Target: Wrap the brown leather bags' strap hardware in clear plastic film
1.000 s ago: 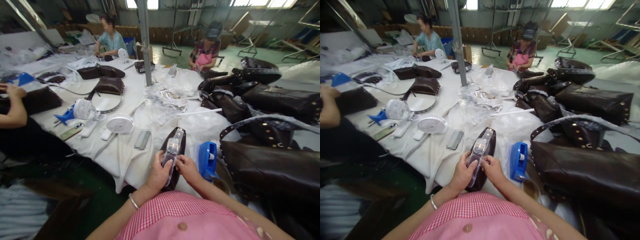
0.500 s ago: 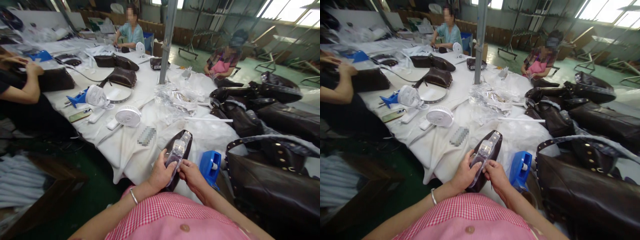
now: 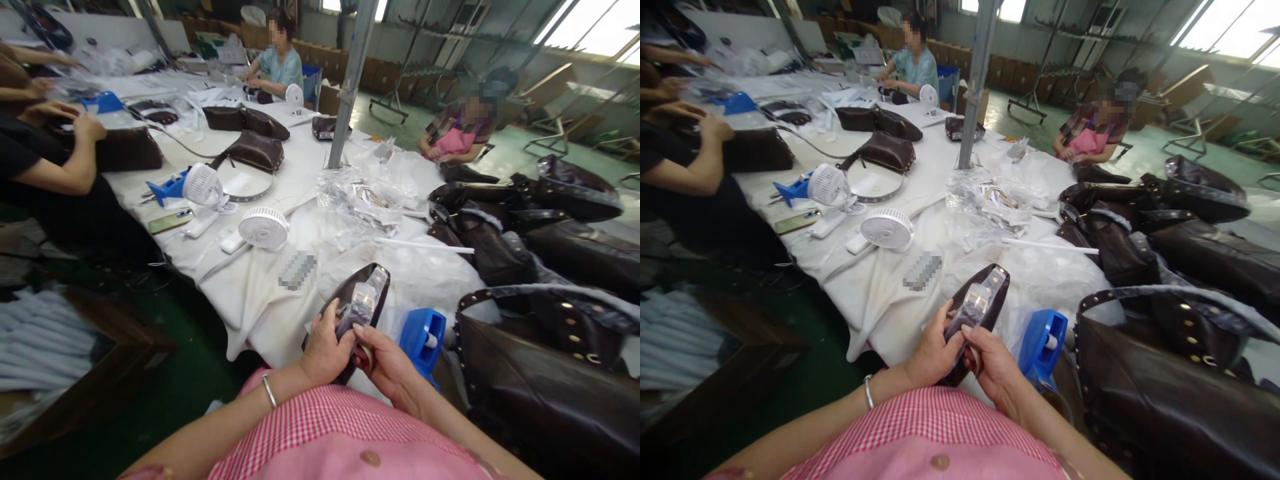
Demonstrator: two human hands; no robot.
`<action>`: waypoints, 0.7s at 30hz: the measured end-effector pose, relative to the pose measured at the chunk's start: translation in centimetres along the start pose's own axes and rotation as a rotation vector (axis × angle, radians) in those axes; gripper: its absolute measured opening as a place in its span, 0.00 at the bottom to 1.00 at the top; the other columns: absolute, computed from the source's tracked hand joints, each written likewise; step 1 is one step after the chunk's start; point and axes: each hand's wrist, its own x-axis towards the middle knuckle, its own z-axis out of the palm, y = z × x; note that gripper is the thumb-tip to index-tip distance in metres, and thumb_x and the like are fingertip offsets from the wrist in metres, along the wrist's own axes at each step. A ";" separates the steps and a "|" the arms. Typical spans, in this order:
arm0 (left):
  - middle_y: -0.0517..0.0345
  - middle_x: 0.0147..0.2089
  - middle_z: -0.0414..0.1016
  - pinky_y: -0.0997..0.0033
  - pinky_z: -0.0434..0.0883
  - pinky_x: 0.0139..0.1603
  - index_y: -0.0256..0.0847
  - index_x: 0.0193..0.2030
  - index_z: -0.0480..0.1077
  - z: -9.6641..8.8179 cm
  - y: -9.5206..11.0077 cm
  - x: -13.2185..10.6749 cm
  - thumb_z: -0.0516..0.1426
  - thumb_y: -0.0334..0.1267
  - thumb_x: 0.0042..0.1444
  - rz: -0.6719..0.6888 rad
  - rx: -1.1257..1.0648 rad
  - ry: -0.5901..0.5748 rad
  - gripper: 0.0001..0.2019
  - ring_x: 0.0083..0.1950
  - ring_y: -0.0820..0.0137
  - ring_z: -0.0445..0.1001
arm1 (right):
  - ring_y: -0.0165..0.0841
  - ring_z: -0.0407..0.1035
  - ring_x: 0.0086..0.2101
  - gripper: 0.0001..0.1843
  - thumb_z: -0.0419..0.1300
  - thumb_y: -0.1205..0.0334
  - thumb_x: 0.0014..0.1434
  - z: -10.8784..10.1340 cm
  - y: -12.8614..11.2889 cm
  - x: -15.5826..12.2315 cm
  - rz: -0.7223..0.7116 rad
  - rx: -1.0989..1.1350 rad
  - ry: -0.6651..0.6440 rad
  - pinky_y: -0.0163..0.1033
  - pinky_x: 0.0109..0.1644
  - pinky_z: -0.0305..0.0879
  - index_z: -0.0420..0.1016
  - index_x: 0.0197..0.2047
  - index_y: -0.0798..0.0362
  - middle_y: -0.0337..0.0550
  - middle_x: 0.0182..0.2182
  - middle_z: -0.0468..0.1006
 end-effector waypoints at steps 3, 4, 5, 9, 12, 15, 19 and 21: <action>0.40 0.57 0.73 0.46 0.61 0.65 0.36 0.70 0.50 -0.1 0.4 -0.1 0.56 0.41 0.58 0.044 0.144 -0.013 0.35 0.60 0.53 0.69 | 0.26 0.67 0.21 0.12 0.73 0.64 0.45 0.3 0.1 -0.2 0.005 0.060 0.064 0.30 0.23 0.64 0.78 0.34 0.57 0.40 0.25 0.80; 0.40 0.56 0.73 0.46 0.61 0.64 0.35 0.70 0.49 -0.1 0.5 -0.1 0.56 0.41 0.57 0.037 0.165 -0.013 0.36 0.60 0.53 0.69 | 0.26 0.68 0.22 0.12 0.72 0.65 0.45 0.3 0.1 -0.2 0.008 0.079 0.075 0.30 0.23 0.65 0.79 0.34 0.57 0.40 0.26 0.80; 0.40 0.54 0.74 0.46 0.61 0.64 0.35 0.70 0.48 -0.1 0.5 -0.2 0.56 0.42 0.57 0.020 0.170 -0.008 0.37 0.59 0.52 0.70 | 0.26 0.69 0.22 0.11 0.72 0.66 0.45 0.2 0.1 -0.1 0.010 0.098 0.079 0.30 0.24 0.67 0.79 0.33 0.57 0.39 0.26 0.80; 0.45 0.48 0.77 0.51 0.65 0.60 0.35 0.70 0.48 0.1 0.2 -0.4 0.60 0.45 0.54 -0.102 0.102 0.050 0.41 0.54 0.54 0.73 | 0.25 0.69 0.21 0.08 0.72 0.68 0.46 -0.1 0.4 0.2 0.021 0.162 0.053 0.30 0.27 0.71 0.78 0.30 0.57 0.37 0.22 0.79; 0.49 0.45 0.77 0.57 0.69 0.54 0.36 0.66 0.54 -0.1 0.2 -0.5 0.63 0.47 0.50 -0.179 0.001 0.081 0.39 0.49 0.58 0.75 | 0.25 0.69 0.20 0.07 0.71 0.68 0.46 -0.1 0.5 0.1 0.022 0.196 0.009 0.31 0.28 0.72 0.77 0.29 0.57 0.37 0.22 0.78; 0.55 0.40 0.78 0.66 0.72 0.45 0.39 0.53 0.65 -0.7 0.3 -0.5 0.64 0.45 0.51 -0.174 -0.187 -0.016 0.24 0.41 0.65 0.77 | 0.27 0.72 0.23 0.08 0.71 0.68 0.47 -0.2 0.5 0.0 0.021 0.208 -0.036 0.32 0.31 0.73 0.77 0.31 0.56 0.39 0.25 0.80; 0.56 0.40 0.79 0.70 0.71 0.44 0.40 0.43 0.71 -1.1 0.4 -0.3 0.62 0.41 0.53 -0.112 -0.281 -0.112 0.13 0.41 0.68 0.76 | 0.28 0.72 0.23 0.09 0.72 0.68 0.47 -0.6 0.6 0.1 0.022 0.219 -0.040 0.33 0.32 0.74 0.78 0.32 0.57 0.39 0.25 0.80; 0.57 0.41 0.79 0.69 0.71 0.46 0.40 0.44 0.73 -1.0 0.5 -0.2 0.61 0.41 0.54 -0.092 -0.241 -0.109 0.12 0.42 0.67 0.75 | 0.26 0.70 0.22 0.10 0.72 0.67 0.46 -0.8 0.8 0.3 0.018 0.216 -0.038 0.33 0.32 0.73 0.77 0.31 0.57 0.37 0.23 0.79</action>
